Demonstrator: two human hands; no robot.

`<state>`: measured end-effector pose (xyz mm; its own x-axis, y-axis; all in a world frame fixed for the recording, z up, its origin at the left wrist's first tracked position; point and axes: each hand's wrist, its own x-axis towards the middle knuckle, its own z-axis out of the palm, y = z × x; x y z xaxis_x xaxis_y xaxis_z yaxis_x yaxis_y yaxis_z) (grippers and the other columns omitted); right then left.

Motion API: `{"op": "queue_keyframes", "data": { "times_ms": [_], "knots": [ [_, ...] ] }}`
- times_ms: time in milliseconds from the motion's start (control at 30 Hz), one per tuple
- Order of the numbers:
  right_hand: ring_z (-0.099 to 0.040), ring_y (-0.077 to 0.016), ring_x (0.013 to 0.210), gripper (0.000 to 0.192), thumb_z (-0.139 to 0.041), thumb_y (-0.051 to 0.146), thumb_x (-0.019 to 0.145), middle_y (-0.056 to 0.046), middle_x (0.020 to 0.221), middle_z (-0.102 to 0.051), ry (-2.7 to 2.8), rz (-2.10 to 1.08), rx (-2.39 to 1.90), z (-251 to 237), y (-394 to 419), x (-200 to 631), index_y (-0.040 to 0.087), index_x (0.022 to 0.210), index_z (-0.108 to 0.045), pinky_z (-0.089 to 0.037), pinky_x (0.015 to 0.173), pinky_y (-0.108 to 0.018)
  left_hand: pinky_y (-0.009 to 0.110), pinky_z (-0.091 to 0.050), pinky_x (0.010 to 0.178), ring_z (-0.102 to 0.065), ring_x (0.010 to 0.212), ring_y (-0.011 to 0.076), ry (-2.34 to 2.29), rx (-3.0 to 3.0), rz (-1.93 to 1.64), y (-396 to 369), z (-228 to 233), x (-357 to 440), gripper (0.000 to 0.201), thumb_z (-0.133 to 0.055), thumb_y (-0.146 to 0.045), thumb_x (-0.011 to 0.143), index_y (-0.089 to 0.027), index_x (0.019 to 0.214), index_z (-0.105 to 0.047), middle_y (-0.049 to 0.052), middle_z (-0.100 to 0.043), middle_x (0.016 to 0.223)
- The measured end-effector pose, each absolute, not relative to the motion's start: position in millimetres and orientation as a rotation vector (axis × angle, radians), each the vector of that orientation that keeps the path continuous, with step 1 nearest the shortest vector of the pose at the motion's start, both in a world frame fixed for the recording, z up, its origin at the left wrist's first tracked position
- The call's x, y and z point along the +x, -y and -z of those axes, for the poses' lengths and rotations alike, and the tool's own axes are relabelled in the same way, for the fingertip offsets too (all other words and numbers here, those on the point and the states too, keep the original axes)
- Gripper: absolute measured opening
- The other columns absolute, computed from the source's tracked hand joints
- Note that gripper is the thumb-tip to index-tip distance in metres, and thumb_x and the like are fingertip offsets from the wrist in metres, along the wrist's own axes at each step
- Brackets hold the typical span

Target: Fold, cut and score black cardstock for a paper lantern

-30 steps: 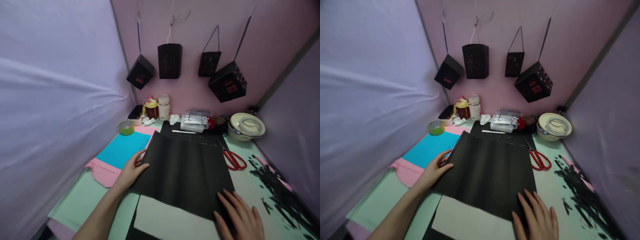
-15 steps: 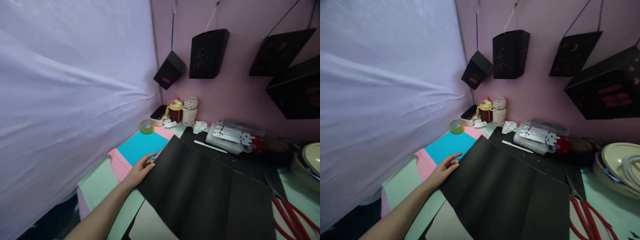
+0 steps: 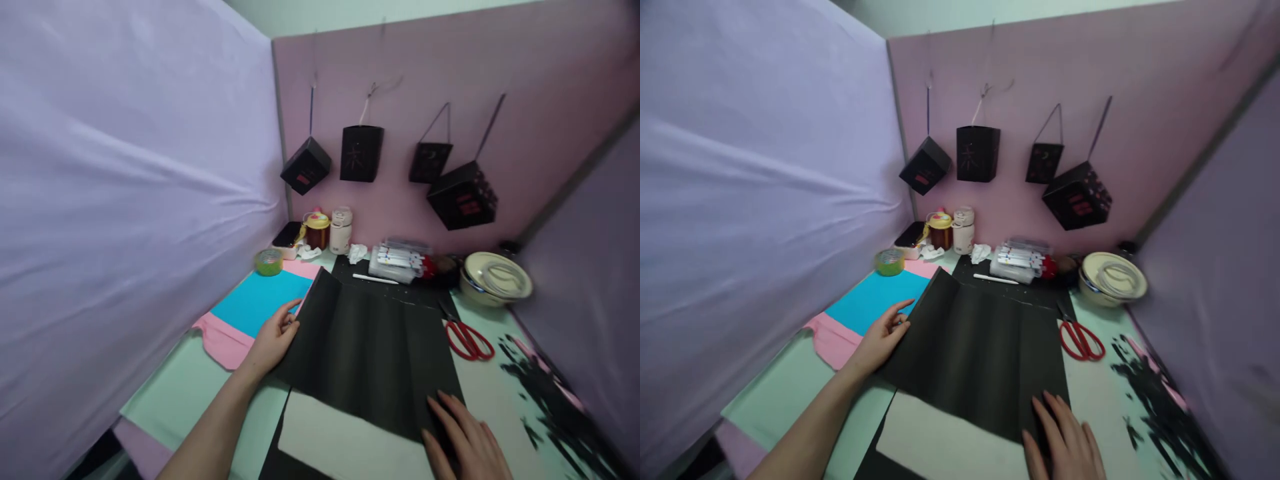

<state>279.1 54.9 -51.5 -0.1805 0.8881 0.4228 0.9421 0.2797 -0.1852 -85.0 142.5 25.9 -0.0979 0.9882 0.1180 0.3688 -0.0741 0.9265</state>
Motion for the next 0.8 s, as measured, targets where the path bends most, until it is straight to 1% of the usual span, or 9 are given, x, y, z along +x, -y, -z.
{"op": "queue_keyframes", "data": {
  "times_ms": [67,133,200,300,367,500,633,700,800],
  "knots": [
    [-0.053,-0.0304,0.119,0.041,-0.047,0.045,0.088,-0.01,0.131,-0.055,2.09,0.147,-1.664,42.1,-52.3,275.5,0.023,0.121,-0.057,-0.039,0.1,-0.054,0.028,-0.05,0.073,-0.063,0.084,0.0176,-1.579,1.595,-1.109,-142.5,-24.0,-87.7,0.053,-0.045,-0.025,0.082,-0.018,0.135,-0.044,0.006,-0.063,0.105],
    [-0.051,-0.0284,0.121,0.039,-0.047,0.042,0.089,-0.01,0.131,-0.055,2.074,0.118,-1.686,33.5,-50.1,271.6,0.021,0.121,-0.057,-0.036,0.104,-0.052,0.033,-0.048,0.089,-0.06,0.104,0.0209,-1.631,1.725,-1.051,-143.8,-22.6,-89.5,0.055,-0.042,-0.018,0.08,-0.017,0.134,-0.046,0.009,-0.059,0.123],
    [-0.051,-0.0273,0.121,0.037,-0.046,0.039,0.09,-0.011,0.129,-0.056,2.056,0.1,-1.689,27.2,-48.7,268.0,0.02,0.12,-0.058,-0.037,0.104,-0.051,0.035,-0.042,0.099,-0.054,0.117,0.0224,-1.675,1.834,-0.996,-145.3,-22.8,-90.9,0.052,-0.041,-0.015,0.077,-0.015,0.128,-0.054,0.009,-0.057,0.129],
    [-0.052,-0.0267,0.119,0.034,-0.046,0.036,0.091,-0.012,0.127,-0.057,2.028,0.098,-1.69,23.4,-48.0,264.4,0.02,0.117,-0.06,-0.039,0.103,-0.049,0.037,-0.043,0.099,-0.058,0.112,0.0243,-1.764,1.852,-0.908,-146.4,-24.6,-94.2,0.041,-0.042,-0.017,0.078,-0.015,0.113,-0.065,0.009,-0.063,0.121],
    [-0.052,-0.0266,0.12,0.034,-0.046,0.036,0.091,-0.011,0.128,-0.057,2.034,0.1,-1.7,23.7,-47.7,263.4,0.02,0.117,-0.061,-0.038,0.104,-0.05,0.038,-0.045,0.096,-0.06,0.108,0.0251,-1.817,1.851,-0.889,-146.4,-24.0,-97.0,0.036,-0.044,-0.021,0.08,-0.016,0.108,-0.067,0.009,-0.066,0.116],
    [-0.053,-0.0268,0.12,0.034,-0.048,0.037,0.09,-0.01,0.129,-0.057,2.068,0.158,-1.714,27.1,-47.4,264.4,0.021,0.118,-0.061,-0.04,0.103,-0.05,0.037,-0.047,0.093,-0.06,0.106,0.0254,-1.82,1.94,-0.925,-146.2,-16.7,-101.2,0.038,-0.046,-0.026,0.08,-0.017,0.11,-0.066,0.01,-0.065,0.114],
    [-0.057,-0.0278,0.115,0.034,-0.053,0.038,0.087,-0.009,0.126,-0.06,2.118,0.296,-1.658,33.1,-51.2,272.3,0.023,0.116,-0.063,-0.048,0.095,-0.047,0.038,-0.05,0.081,-0.06,0.092,0.0252,-1.882,2.0,-0.89,-145.2,-8.5,-103.6,0.04,-0.045,-0.029,0.082,-0.017,0.113,-0.066,0.01,-0.062,0.098],
    [-0.06,-0.0281,0.111,0.034,-0.054,0.039,0.086,-0.008,0.124,-0.062,2.164,0.362,-1.612,38.5,-55.0,279.6,0.025,0.116,-0.063,-0.052,0.09,-0.045,0.04,-0.049,0.081,-0.058,0.09,0.0265,-1.973,2.022,-0.862,-143.8,-5.3,-104.1,0.038,-0.047,-0.029,0.081,-0.019,0.111,-0.067,0.01,-0.06,0.095],
    [-0.062,-0.0287,0.108,0.038,-0.056,0.043,0.085,-0.007,0.123,-0.063,2.217,0.402,-1.555,51.1,-60.5,289.7,0.027,0.118,-0.062,-0.054,0.085,-0.043,0.042,-0.048,0.081,-0.055,0.09,0.0282,-2.031,2.044,-0.831,-140.9,-1.4,-102.5,0.035,-0.051,-0.03,0.08,-0.021,0.107,-0.07,0.011,-0.058,0.096]
  ]
}}
